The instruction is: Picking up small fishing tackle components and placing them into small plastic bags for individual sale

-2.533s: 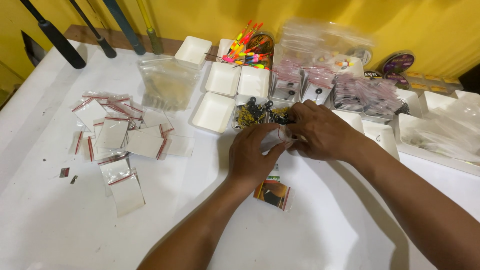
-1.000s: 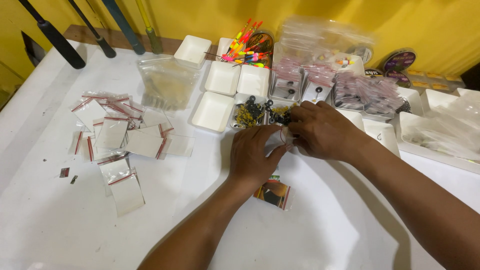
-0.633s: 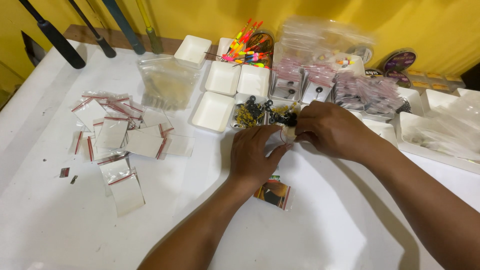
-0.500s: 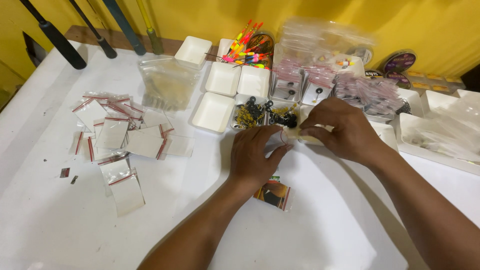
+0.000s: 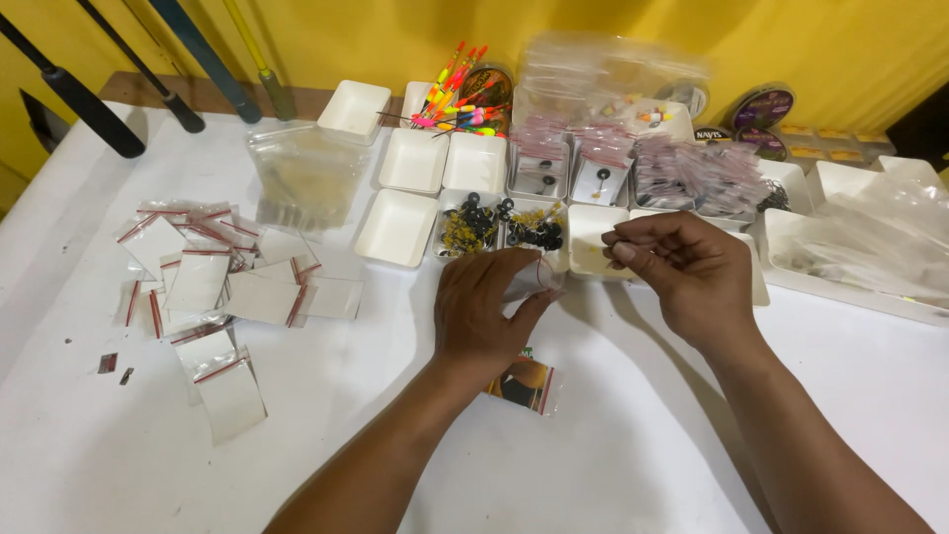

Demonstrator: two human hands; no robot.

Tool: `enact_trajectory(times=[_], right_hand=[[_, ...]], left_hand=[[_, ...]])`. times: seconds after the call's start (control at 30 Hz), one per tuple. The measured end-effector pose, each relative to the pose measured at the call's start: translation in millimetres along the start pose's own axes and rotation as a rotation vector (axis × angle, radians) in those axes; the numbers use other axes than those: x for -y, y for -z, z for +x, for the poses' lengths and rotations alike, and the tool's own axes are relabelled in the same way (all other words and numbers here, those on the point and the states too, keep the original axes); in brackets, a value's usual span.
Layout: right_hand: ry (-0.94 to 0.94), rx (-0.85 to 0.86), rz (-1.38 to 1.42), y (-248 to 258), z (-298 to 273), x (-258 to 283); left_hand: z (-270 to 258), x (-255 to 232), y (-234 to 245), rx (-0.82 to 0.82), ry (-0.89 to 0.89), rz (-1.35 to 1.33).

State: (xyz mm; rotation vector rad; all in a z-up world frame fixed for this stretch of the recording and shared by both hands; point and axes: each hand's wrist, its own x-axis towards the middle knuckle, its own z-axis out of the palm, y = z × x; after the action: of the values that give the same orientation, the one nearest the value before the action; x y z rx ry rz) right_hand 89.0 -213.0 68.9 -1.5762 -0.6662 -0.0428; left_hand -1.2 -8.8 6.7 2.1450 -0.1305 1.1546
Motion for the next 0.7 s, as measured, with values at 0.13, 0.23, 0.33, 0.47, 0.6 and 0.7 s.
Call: enact_trajectory(times=[0.13, 0.23, 0.33, 0.47, 0.6, 0.7], right_hand=[[-0.002, -0.053, 0.008, -1.0, -11.2, 5.9], [0.002, -0.054, 0.026, -1.4, -16.8, 2.2], [0.008, -0.051, -0.013, -8.1, -21.7, 5.9], [-0.004, -0.067, -0.022, -14.4, -23.4, 3.6], [-0.037, -0.074, -0.055, -19.9, -25.1, 1.5], [-0.047, -0.072, -0.078, -26.2, -26.9, -0.8]], left_hand=[[-0.3, -3.5, 0.1, -0.020, -0.029, -0.013], [1.6, -7.6, 4.0, -0.023, -0.043, 0.010], [1.9, -12.0, 4.6, -0.035, -0.075, 0.017], [0.2, -12.7, 4.0, -0.024, -0.089, 0.035], [-1.5, -13.4, 1.8, -0.005, -0.091, 0.040], [-2.8, -12.8, 1.9, 0.020, -0.106, 0.080]])
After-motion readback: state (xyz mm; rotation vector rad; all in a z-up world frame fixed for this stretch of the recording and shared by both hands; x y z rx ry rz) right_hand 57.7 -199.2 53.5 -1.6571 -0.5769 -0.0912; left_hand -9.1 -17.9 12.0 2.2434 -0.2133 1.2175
